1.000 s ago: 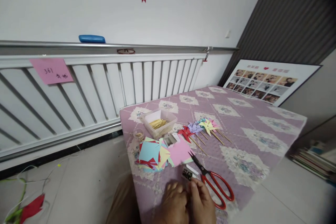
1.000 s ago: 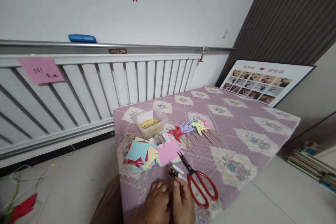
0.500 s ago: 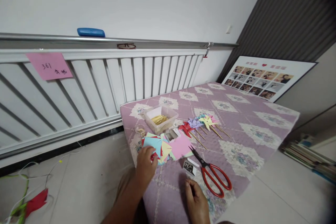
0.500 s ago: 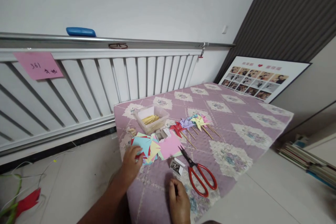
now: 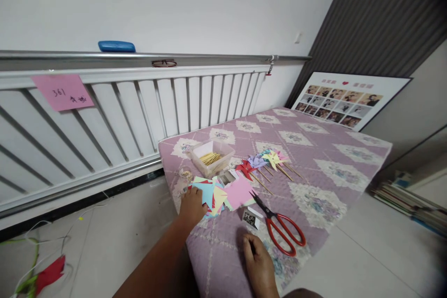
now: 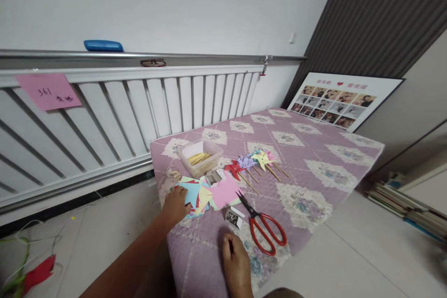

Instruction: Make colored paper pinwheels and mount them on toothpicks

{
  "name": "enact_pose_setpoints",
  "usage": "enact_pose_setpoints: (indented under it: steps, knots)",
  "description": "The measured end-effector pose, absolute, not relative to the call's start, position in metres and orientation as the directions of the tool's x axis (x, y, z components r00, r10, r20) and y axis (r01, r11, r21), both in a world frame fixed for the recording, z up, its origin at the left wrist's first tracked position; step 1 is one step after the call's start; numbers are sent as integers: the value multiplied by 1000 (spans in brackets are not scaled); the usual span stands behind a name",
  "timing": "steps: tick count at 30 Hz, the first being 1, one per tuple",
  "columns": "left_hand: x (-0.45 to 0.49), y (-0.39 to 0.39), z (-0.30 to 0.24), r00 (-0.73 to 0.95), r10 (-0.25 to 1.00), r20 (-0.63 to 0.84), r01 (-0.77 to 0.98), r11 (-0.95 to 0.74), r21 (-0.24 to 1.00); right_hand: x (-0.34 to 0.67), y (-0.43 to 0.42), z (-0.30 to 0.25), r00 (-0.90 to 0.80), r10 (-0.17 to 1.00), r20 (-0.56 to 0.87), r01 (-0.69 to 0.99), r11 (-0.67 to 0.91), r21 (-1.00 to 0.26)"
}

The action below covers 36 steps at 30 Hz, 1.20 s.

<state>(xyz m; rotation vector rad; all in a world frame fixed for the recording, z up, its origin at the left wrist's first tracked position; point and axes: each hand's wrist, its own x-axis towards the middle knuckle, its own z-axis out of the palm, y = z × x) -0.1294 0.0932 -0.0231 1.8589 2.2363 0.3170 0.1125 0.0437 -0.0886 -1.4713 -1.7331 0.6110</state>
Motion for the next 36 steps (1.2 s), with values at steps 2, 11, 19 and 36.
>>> enact_pose_setpoints:
  steps: [2,11,19,36]
  knots:
    - [-130,93,-23,-172,984,-43,939,177,295,113,43,-89,-40,968,247,601,221,-768]
    - [-141,99,-23,-147,986,-78,906,166,389,113,45,-91,-38,968,247,579,222,-785]
    - [-158,96,4,-212,977,33,768,145,624,113,43,-84,-7,973,230,522,199,-829]
    - [-99,21,31,220,926,-307,70,299,952,141,44,-31,91,991,-101,85,-108,-990]
